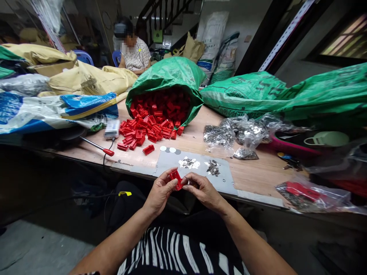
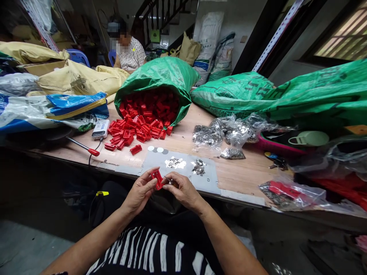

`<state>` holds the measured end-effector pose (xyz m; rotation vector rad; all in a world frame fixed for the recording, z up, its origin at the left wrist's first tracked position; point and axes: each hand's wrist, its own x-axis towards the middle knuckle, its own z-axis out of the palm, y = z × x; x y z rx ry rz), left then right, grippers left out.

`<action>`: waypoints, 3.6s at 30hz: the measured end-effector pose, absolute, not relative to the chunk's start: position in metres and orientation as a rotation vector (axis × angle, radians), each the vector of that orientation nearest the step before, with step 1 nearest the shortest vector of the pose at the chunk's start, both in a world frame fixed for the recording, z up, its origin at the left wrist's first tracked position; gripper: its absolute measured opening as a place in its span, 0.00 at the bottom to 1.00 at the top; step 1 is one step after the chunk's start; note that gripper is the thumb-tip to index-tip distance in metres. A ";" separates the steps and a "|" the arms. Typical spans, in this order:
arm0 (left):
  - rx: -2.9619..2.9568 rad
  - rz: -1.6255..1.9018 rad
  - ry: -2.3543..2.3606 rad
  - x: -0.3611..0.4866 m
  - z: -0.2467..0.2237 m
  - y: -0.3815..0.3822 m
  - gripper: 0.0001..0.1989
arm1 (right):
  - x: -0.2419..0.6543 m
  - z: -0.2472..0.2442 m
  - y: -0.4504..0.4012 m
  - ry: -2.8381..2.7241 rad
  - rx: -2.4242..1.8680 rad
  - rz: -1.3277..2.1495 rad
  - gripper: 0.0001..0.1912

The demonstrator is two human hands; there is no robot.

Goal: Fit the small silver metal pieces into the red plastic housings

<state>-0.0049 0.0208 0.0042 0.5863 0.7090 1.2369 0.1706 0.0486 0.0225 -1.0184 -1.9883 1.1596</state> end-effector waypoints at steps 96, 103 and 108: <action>-0.021 1.095 0.625 0.007 0.020 0.011 0.09 | 0.171 0.019 0.024 -2.007 -1.118 0.988 0.19; -0.068 1.113 0.644 0.007 0.017 0.009 0.10 | 0.163 0.021 0.023 -2.009 -1.162 0.994 0.13; -0.091 1.142 0.650 0.008 0.009 0.005 0.09 | 0.158 0.016 0.024 -1.984 -1.195 1.028 0.10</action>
